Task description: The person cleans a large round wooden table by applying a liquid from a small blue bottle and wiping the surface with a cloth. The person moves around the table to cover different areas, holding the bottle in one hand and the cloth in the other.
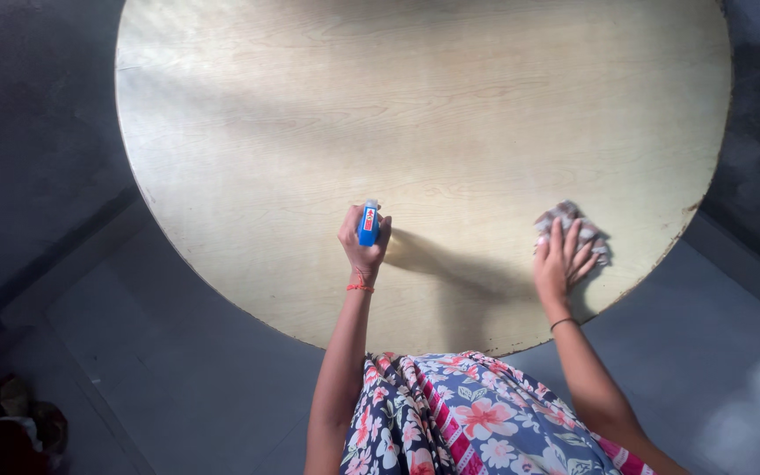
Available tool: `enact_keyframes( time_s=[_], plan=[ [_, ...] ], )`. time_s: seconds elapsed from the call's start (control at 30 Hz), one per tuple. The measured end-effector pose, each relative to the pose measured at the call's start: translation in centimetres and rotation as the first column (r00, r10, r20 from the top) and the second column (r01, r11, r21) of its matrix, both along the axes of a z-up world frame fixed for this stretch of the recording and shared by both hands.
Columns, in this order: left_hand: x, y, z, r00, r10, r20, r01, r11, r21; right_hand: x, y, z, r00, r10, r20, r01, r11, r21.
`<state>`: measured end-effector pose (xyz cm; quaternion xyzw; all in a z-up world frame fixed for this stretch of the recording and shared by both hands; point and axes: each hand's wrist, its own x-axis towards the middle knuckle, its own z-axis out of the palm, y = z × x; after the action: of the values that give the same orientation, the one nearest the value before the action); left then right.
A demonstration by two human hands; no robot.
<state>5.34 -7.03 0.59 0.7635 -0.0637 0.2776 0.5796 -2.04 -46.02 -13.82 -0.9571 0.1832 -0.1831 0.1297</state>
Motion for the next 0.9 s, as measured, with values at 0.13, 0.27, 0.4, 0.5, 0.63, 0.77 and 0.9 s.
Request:
enact_keyframes(
  time_s=[0.13, 0.27, 0.4, 0.5, 0.63, 0.77, 0.9],
  plan=[
    [-0.1, -0.4, -0.2, 1.000, 0.012, 0.006, -0.012, 1.000, 0.000, -4.5, 7.9, -1.5, 0.980, 0.170, -0.106, -0.172, 0.985, -0.010],
    [-0.6, -1.6, -0.2, 1.000, 0.005, 0.012, -0.005, 1.000, -0.006, -3.0, 11.8, 0.6, 0.895, 0.431, -0.116, -0.438, 0.898, -0.049],
    [-1.5, -3.5, -0.1, 0.999, -0.031, 0.006, 0.031, 1.000, -0.001, 2.4, 9.2, 2.9, 0.837, 0.538, -0.100, -0.536, 0.843, 0.052],
    [-2.5, -5.4, -0.2, 0.996, -0.084, -0.015, 0.083, 0.995, -0.054, 6.8, 4.9, 3.6, 0.886, 0.448, -0.115, -0.448, 0.893, 0.028],
    [-3.7, -6.7, -0.7, 0.998, -0.064, 0.014, 0.064, 0.998, 0.000, 5.8, -1.2, 3.0, 0.962, 0.266, -0.057, -0.264, 0.964, 0.036],
    [-4.1, -7.8, -0.6, 0.997, -0.051, 0.059, 0.046, 0.995, 0.089, -1.6, -3.6, 0.7, 0.991, 0.137, 0.000, -0.137, 0.990, -0.029],
    [-4.2, -9.4, -0.3, 0.997, -0.062, 0.042, 0.057, 0.992, 0.111, -8.5, -0.7, -2.0, 0.990, 0.121, -0.074, -0.128, 0.987, -0.098]
  ],
)
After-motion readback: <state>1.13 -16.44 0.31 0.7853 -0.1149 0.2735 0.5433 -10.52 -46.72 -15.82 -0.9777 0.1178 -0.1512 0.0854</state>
